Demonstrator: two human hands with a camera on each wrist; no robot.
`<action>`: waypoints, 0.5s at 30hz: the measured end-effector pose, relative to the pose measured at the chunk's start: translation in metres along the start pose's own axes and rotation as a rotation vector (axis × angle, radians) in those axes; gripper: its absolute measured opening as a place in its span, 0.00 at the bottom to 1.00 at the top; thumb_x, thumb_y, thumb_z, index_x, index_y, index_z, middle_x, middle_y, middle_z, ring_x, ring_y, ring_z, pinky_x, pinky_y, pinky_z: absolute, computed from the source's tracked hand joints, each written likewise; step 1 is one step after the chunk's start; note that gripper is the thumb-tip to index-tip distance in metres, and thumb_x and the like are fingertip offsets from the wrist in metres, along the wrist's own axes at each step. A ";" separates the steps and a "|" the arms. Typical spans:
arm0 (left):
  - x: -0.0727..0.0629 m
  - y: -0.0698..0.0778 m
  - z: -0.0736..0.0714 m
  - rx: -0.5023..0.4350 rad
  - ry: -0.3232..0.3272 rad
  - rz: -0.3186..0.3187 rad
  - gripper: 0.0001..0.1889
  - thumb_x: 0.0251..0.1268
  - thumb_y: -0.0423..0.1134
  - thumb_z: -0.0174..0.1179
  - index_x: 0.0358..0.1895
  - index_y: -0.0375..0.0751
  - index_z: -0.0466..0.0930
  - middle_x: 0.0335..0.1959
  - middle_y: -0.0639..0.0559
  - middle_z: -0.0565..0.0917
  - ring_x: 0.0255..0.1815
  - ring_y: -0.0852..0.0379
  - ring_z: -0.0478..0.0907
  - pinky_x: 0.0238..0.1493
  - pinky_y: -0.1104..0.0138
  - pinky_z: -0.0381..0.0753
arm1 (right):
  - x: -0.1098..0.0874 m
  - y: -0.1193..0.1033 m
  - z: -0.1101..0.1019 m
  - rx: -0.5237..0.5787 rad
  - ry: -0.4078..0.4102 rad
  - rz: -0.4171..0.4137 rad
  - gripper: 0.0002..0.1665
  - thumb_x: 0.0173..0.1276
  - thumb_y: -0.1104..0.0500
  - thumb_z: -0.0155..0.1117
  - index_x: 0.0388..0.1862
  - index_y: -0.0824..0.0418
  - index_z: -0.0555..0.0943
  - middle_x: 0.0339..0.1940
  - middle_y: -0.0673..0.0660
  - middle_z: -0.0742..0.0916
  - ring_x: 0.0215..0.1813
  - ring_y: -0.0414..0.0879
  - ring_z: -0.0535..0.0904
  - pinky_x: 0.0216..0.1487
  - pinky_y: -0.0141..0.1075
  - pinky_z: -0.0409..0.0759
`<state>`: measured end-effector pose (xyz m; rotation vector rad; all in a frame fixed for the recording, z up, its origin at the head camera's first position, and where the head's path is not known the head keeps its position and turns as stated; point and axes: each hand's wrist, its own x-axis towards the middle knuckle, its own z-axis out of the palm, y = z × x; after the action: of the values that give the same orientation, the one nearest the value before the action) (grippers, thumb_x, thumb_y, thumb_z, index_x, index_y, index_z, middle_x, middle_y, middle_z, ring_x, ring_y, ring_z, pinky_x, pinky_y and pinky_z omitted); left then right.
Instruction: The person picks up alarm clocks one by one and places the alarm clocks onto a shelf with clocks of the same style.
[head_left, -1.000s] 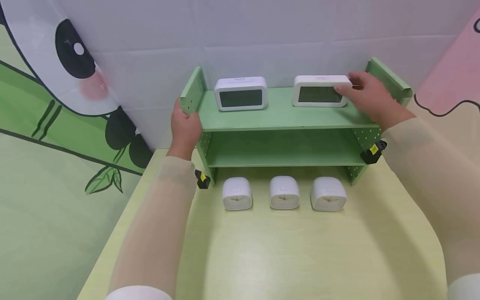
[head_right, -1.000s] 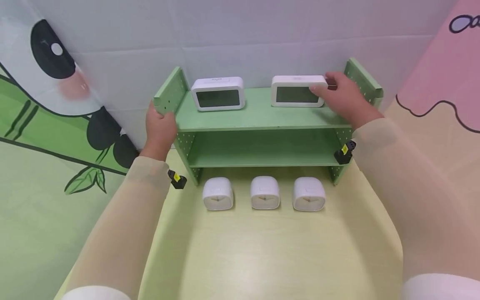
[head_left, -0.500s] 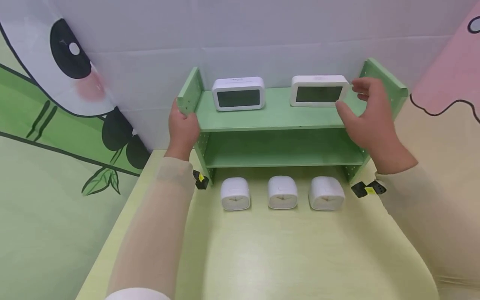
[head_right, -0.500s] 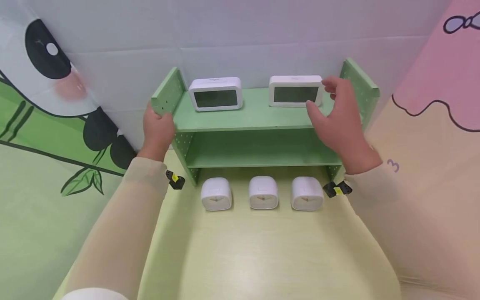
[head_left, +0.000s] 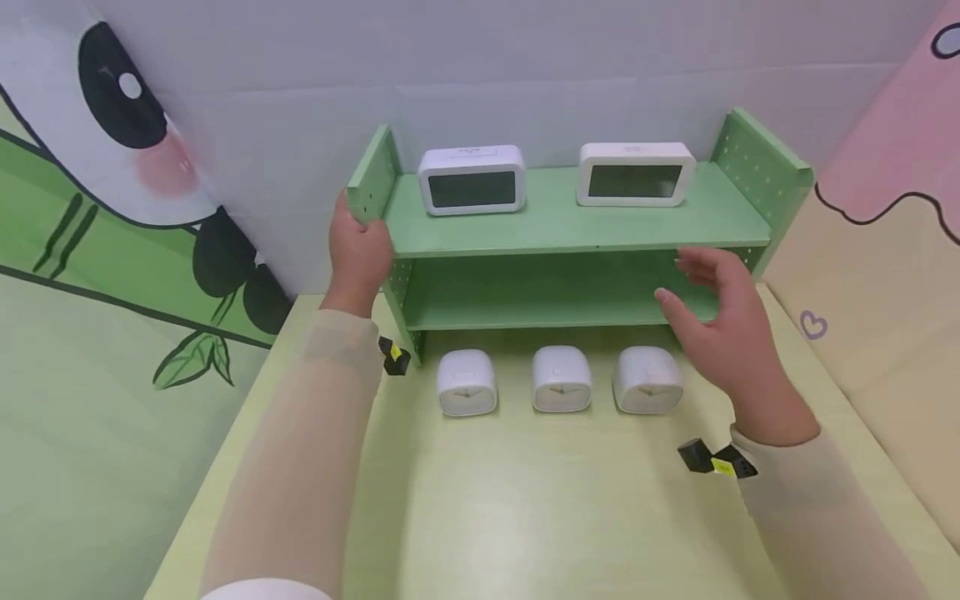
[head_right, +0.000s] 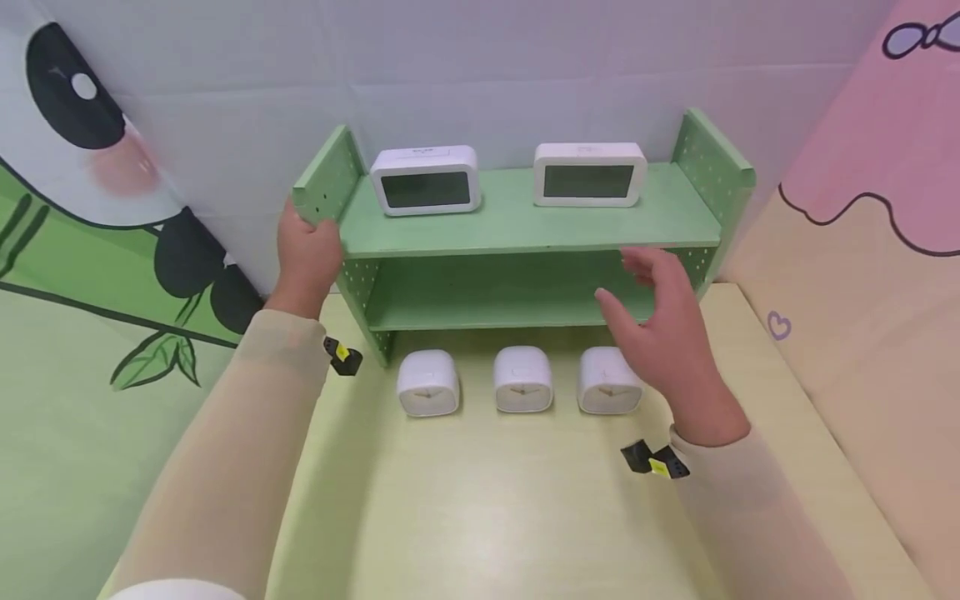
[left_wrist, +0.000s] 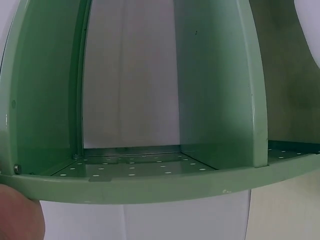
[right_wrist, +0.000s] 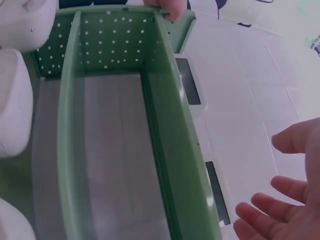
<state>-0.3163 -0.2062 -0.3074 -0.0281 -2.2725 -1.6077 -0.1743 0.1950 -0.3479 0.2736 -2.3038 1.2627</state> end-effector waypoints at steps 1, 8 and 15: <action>0.000 0.001 0.000 -0.004 0.001 0.007 0.32 0.72 0.30 0.38 0.79 0.52 0.59 0.71 0.51 0.71 0.66 0.56 0.69 0.68 0.61 0.68 | -0.005 0.003 0.003 0.014 0.002 0.000 0.31 0.73 0.63 0.65 0.73 0.64 0.70 0.66 0.60 0.77 0.66 0.58 0.71 0.68 0.35 0.64; 0.001 0.005 -0.001 -0.024 0.003 -0.010 0.33 0.72 0.28 0.38 0.79 0.52 0.60 0.72 0.52 0.71 0.67 0.56 0.68 0.69 0.61 0.67 | -0.038 0.019 0.024 0.093 0.030 0.041 0.32 0.72 0.67 0.64 0.73 0.65 0.69 0.65 0.55 0.77 0.65 0.44 0.73 0.66 0.30 0.66; 0.000 0.000 0.002 -0.038 0.004 -0.013 0.33 0.71 0.28 0.38 0.79 0.53 0.60 0.72 0.52 0.71 0.67 0.57 0.68 0.70 0.60 0.67 | -0.062 0.033 0.031 0.162 0.074 0.081 0.30 0.72 0.70 0.62 0.72 0.70 0.68 0.64 0.54 0.76 0.65 0.41 0.73 0.67 0.27 0.66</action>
<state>-0.3172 -0.2046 -0.3078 -0.0193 -2.2438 -1.6564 -0.1443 0.1836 -0.4172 0.1866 -2.1731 1.4786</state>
